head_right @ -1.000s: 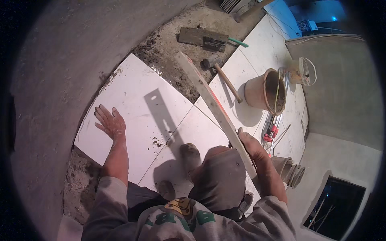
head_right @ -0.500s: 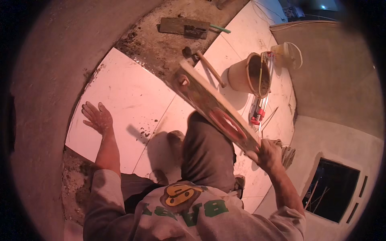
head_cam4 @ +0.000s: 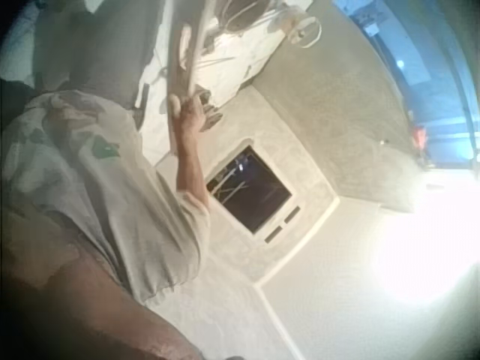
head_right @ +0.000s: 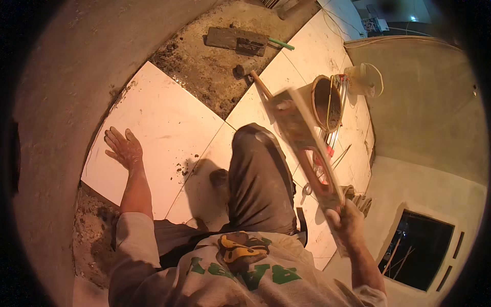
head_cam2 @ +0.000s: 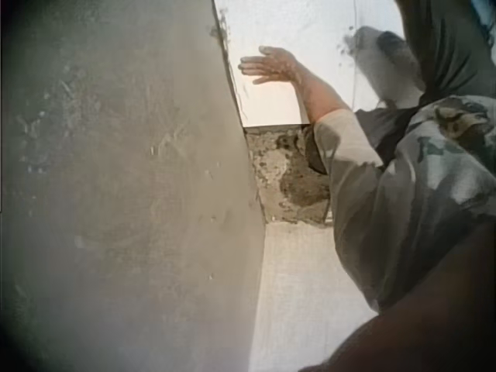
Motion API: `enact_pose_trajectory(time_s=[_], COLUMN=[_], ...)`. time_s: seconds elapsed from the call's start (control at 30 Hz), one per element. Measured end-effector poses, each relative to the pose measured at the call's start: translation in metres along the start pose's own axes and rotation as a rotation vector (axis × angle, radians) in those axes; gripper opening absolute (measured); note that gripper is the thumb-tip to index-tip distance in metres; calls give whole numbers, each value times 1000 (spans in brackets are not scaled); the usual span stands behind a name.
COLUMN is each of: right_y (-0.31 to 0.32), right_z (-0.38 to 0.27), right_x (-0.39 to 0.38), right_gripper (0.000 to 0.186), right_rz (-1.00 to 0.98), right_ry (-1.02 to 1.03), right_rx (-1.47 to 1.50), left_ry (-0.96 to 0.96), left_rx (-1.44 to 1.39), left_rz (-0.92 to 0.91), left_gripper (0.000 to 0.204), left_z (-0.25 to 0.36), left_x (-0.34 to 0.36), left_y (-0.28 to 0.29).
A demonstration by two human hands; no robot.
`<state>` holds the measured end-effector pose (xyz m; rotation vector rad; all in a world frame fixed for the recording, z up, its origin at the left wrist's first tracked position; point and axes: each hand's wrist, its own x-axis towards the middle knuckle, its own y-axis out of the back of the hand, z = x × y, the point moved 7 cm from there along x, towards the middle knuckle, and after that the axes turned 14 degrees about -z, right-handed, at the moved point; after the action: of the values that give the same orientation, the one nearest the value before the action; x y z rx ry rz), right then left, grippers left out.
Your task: Manually applying mortar and setting a large ceramic tile on a floor.
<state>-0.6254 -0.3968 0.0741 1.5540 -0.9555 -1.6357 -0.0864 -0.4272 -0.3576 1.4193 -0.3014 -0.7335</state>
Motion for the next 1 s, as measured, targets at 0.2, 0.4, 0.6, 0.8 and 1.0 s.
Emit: enact_pose_trajectory(time_s=[0.2, 0.4, 0.6, 0.8, 1.0], right_y=[-40, -4, -98, -226, -244], right_z=[-85, -114, -174, -224, -241], right_x=[91, 189, 260, 285, 322], right_gripper=[41, 33, 30, 24, 23], right_rz=[121, 264, 226, 52, 51], right_ry=[82, 147, 465, 617, 690], right_rx=[-1, 185, -105, -4, -9], left_ry=[27, 30, -3, -49, -51], left_rx=[-26, -52, -30, -15, 0], left_rz=[-18, -70, -6, 74, 71], left_gripper=[61, 63, 62, 61, 61], left_z=[1, -2, -4, 0, 2], left_x=[1, 2, 0, 0, 1], left_y=[4, -5, -6, -5, -9])
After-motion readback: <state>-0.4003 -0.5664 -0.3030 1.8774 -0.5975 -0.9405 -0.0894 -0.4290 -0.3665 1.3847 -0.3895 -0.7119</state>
